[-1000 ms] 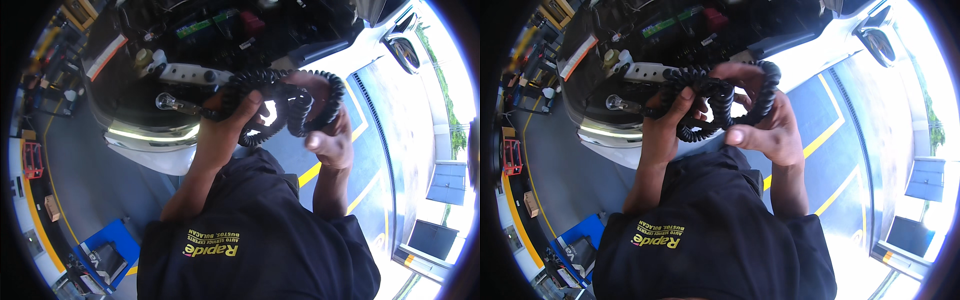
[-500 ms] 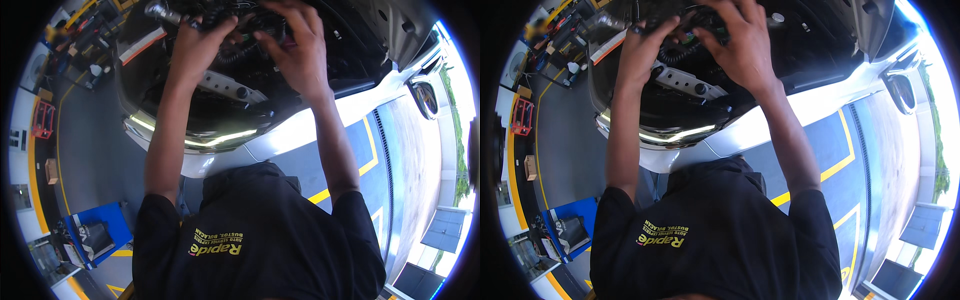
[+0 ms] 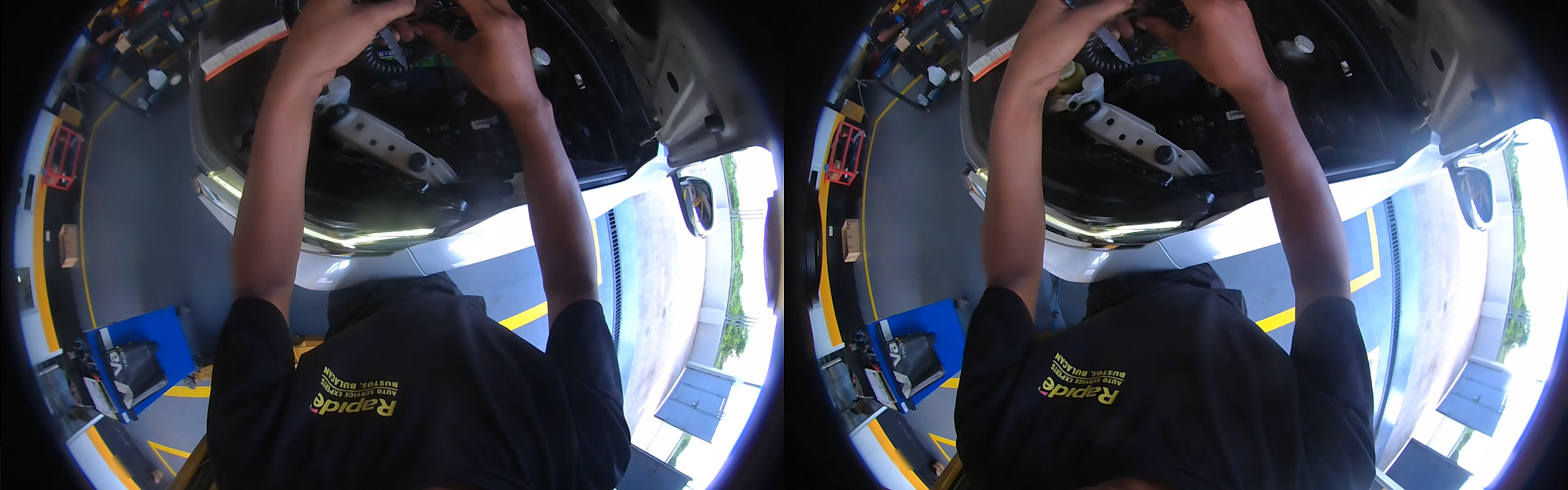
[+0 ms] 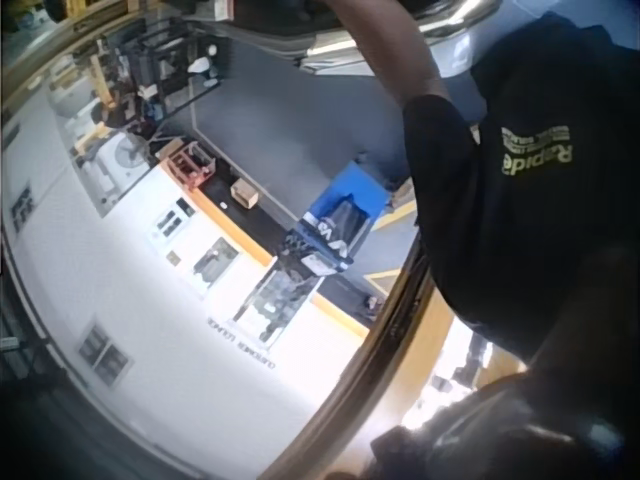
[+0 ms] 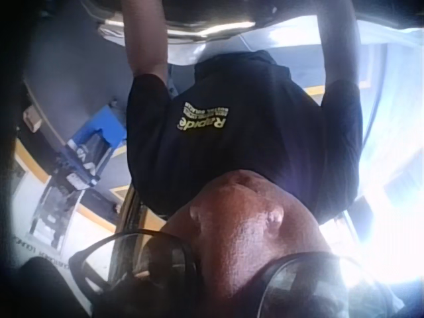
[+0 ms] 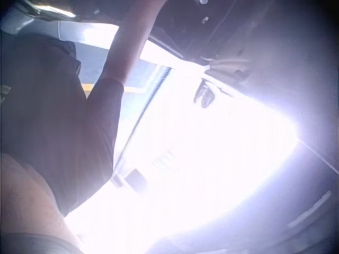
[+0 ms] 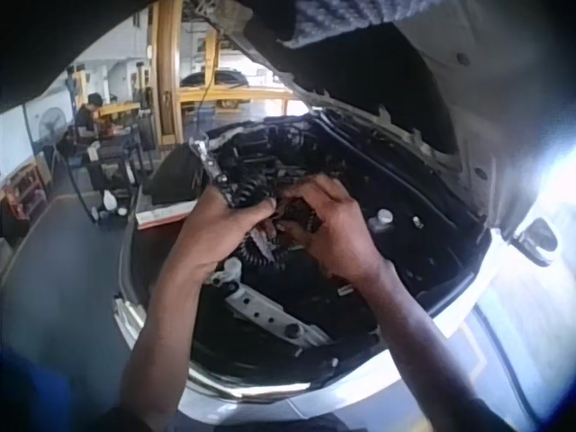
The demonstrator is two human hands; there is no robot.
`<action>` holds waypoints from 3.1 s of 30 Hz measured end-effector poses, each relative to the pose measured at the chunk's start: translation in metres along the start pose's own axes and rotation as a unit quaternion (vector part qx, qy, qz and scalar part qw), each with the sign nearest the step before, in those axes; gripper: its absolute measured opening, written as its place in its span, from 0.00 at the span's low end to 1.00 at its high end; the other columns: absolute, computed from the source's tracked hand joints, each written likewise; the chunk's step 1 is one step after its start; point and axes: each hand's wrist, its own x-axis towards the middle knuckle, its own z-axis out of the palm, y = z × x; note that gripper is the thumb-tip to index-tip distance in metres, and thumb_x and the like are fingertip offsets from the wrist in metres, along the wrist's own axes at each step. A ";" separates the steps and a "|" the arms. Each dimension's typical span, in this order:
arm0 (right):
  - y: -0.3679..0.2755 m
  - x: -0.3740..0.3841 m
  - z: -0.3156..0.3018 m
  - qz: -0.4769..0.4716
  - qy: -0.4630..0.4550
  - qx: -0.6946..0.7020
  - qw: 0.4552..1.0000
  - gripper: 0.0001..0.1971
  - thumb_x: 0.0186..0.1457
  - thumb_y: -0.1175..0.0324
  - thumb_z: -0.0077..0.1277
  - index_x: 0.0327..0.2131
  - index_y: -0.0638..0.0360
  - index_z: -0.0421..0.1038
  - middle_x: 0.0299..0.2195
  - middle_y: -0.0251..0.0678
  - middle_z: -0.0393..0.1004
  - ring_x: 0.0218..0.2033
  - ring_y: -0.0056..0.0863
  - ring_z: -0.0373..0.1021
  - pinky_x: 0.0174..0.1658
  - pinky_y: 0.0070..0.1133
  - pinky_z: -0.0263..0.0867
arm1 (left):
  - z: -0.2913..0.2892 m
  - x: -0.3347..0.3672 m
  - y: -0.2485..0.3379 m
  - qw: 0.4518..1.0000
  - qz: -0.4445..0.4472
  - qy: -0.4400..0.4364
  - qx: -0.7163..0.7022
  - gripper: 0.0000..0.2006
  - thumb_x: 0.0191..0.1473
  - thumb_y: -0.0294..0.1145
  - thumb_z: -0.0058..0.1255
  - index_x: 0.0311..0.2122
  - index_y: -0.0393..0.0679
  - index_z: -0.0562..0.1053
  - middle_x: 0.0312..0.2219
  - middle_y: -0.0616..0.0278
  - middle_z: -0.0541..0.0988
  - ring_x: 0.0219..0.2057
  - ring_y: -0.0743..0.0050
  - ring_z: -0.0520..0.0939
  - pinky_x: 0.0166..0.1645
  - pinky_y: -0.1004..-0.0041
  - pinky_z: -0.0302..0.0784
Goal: The person retrieves a test light from a tool chest, then uses it to probe the car's fuse box under the hood. After testing, the person removes a fuse and replaces it with another one, then walks to a workbench and handles a small fuse.
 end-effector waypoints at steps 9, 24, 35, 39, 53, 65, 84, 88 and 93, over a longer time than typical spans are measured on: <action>0.018 -0.010 0.044 0.163 0.075 0.090 0.980 0.18 0.53 0.74 0.67 0.47 0.60 0.75 0.46 0.44 0.80 0.48 0.46 0.77 0.54 0.34 0.72 | -0.026 0.011 -0.041 0.984 -0.105 -0.016 -0.143 0.11 0.64 0.37 0.62 0.42 0.40 0.81 0.31 0.64 0.84 0.29 0.76 0.83 0.37 0.72 0.78; 0.149 -0.035 0.059 0.058 -0.193 -0.109 0.973 0.25 0.62 0.71 0.57 0.62 0.51 0.70 0.53 0.44 0.73 0.56 0.43 0.70 0.57 0.37 0.69 | -0.085 -0.017 -0.187 0.855 0.076 -0.133 -0.495 0.22 0.71 0.49 0.41 0.35 0.42 0.78 0.20 0.67 0.77 0.19 0.80 0.72 0.33 0.76 0.70; 0.151 -0.060 0.119 -0.022 -0.425 -0.131 0.895 0.29 0.51 0.84 0.56 0.56 0.50 0.76 0.45 0.39 0.74 0.52 0.40 0.70 0.57 0.36 0.70 | -0.100 -0.014 -0.186 0.761 0.051 -0.294 -0.577 0.30 0.72 0.58 0.36 0.40 0.37 0.76 0.19 0.65 0.77 0.17 0.80 0.78 0.26 0.75 0.78; 0.154 -0.062 0.129 -0.041 -0.418 -0.148 0.895 0.27 0.51 0.85 0.56 0.54 0.49 0.79 0.44 0.38 0.74 0.51 0.40 0.70 0.57 0.36 0.70 | -0.098 -0.005 -0.196 0.704 0.078 -0.264 -0.655 0.35 0.76 0.56 0.26 0.46 0.30 0.76 0.23 0.53 0.82 0.20 0.71 0.82 0.35 0.68 0.84; 0.143 -0.081 0.125 0.176 -0.345 0.002 0.922 0.09 0.58 0.71 0.59 0.41 0.55 0.85 0.30 0.47 0.83 0.34 0.44 0.81 0.43 0.37 0.75 | -0.094 -0.009 -0.189 0.711 0.020 -0.140 -0.689 0.31 0.77 0.51 0.27 0.47 0.29 0.74 0.24 0.54 0.79 0.20 0.68 0.82 0.36 0.66 0.84; 0.165 -0.059 0.141 0.300 -0.488 -0.016 0.819 0.11 0.61 0.64 0.59 0.39 0.60 0.85 0.24 0.42 0.82 0.24 0.28 0.77 0.31 0.28 0.71 | -0.095 -0.006 -0.193 0.726 0.001 -0.127 -0.676 0.28 0.77 0.49 0.30 0.47 0.31 0.73 0.25 0.57 0.78 0.20 0.72 0.80 0.36 0.67 0.83; 0.136 -0.088 0.137 0.421 -0.354 0.034 0.835 0.13 0.58 0.59 0.60 0.34 0.59 0.85 0.29 0.48 0.84 0.30 0.43 0.81 0.39 0.36 0.76 | -0.091 0.002 -0.194 0.789 -0.021 -0.135 -0.600 0.27 0.76 0.49 0.32 0.46 0.33 0.76 0.24 0.56 0.81 0.18 0.73 0.79 0.31 0.70 0.80; 0.134 -0.108 0.142 0.421 -0.307 0.023 0.853 0.14 0.57 0.59 0.60 0.38 0.58 0.86 0.34 0.52 0.84 0.38 0.48 0.83 0.46 0.37 0.76 | -0.089 -0.001 -0.191 0.798 -0.027 -0.121 -0.589 0.27 0.76 0.49 0.33 0.46 0.33 0.76 0.25 0.56 0.81 0.18 0.72 0.80 0.32 0.70 0.81; 0.111 -0.118 0.146 0.460 -0.245 0.039 0.853 0.14 0.57 0.59 0.59 0.40 0.56 0.86 0.35 0.54 0.84 0.40 0.49 0.83 0.48 0.36 0.76 | -0.087 -0.003 -0.189 0.806 -0.046 -0.104 -0.581 0.27 0.76 0.49 0.33 0.46 0.33 0.76 0.24 0.56 0.81 0.19 0.72 0.80 0.32 0.70 0.80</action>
